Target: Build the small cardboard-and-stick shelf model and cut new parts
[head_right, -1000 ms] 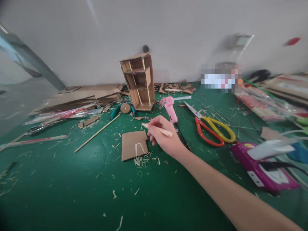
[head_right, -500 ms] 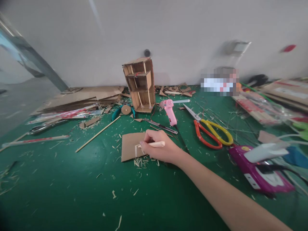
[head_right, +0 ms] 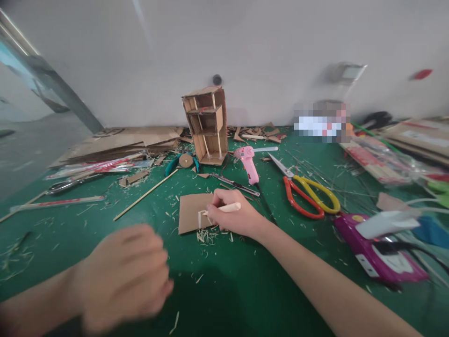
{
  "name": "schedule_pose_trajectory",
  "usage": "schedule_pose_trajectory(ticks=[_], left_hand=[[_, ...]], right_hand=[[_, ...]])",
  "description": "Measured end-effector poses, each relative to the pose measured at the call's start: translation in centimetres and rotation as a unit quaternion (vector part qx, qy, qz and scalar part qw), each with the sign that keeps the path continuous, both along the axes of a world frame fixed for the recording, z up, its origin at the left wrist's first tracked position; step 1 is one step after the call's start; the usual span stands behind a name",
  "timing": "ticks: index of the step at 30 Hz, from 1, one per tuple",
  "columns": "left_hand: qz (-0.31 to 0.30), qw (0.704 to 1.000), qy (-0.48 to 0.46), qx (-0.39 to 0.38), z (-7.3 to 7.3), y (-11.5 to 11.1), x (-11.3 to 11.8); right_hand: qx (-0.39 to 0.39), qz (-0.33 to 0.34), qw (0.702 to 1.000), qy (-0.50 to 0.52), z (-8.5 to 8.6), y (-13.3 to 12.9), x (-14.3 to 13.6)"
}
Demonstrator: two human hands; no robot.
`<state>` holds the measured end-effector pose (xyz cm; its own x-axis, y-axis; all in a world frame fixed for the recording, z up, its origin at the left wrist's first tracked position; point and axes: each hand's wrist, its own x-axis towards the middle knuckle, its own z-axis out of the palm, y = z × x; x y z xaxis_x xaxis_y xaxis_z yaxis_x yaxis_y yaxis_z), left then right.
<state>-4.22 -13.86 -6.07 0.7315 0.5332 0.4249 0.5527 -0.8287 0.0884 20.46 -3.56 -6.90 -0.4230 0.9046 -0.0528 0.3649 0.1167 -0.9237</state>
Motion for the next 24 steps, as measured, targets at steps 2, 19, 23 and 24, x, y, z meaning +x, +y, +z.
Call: schedule_pose_trajectory(ticks=[2, 19, 23, 24], left_hand=[[0.018, 1.000, 0.025, 0.007, 1.1, 4.2, 1.1], [0.136, 0.982, 0.046, -0.125, 0.0, 7.4, 2.1], [0.137, 0.981, 0.041, -0.127, 0.0, 7.4, 2.1], [0.137, 0.981, 0.040, -0.128, 0.0, 7.4, 2.1]], right_hand=[[-0.013, 0.003, 1.000, 0.012, 0.1, 0.1, -0.1], [0.072, 0.006, 0.997, -0.023, 0.5, -0.4, 0.5], [0.084, 0.010, 0.996, -0.040, 0.5, -0.3, 0.5], [0.086, 0.012, 0.995, -0.042, 0.4, -0.3, 0.5]])
